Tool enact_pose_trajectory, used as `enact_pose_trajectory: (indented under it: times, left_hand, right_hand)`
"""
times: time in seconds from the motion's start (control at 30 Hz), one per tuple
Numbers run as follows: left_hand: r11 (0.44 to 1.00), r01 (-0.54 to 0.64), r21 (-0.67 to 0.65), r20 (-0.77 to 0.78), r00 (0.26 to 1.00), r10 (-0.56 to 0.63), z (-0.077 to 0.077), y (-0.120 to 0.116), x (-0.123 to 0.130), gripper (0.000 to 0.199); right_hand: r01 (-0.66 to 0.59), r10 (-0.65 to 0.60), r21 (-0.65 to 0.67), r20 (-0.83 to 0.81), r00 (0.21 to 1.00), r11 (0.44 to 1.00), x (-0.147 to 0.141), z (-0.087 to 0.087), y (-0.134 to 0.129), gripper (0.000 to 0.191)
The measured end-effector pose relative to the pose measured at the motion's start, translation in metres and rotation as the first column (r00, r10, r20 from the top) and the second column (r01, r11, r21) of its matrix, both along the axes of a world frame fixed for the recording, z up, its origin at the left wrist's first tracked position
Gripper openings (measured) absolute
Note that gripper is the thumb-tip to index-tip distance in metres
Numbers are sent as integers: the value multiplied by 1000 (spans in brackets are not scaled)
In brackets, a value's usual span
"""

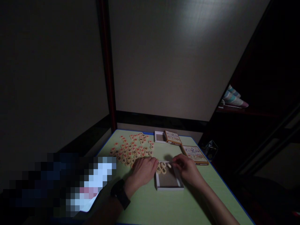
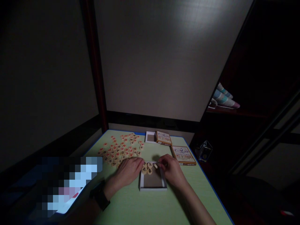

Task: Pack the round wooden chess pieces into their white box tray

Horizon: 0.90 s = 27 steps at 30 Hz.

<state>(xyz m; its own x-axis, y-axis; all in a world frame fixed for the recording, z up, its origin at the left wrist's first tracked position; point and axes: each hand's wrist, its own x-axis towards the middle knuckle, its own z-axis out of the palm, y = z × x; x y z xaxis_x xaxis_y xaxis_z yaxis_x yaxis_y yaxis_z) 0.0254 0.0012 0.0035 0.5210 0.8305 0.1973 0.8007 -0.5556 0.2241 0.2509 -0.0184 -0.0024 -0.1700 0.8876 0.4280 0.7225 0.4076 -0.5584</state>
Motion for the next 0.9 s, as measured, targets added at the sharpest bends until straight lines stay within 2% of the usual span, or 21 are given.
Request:
enact_pose_trajectory:
  times: [0.1,0.3,0.47,0.67,0.8,0.9]
  left_hand:
    - [1000,-5,9,-3,1000,5,-2,0,0,38]
    - [1000,-2,20,11,1000,1,-2,0,0,38]
    - [1000,0,8,8,1000,0,0,-1,1,37]
    - [1000,-2,7,7,1000,1,1,-2,0,36]
    - [1000,5,10,8,1000,-5,2,-2,0,36]
    - [1000,13,11,6,1000,-13,2,-2,0,36]
  right_hand:
    - [47,-45,-15,80,996,999,7,5,0,13]
    - [-89,117,-105,295,948,990,-8,9,-10,32]
    - [-129,153,-87,406,901,988,-14,5,-9,23]
    - [-181,195,-74,332,923,981,-7,7,-13,20]
    - [-301,335,-164,248,909,939,0,12,-16,19]
    - [-310,352,-199,225,909,930,3,14,-16,19]
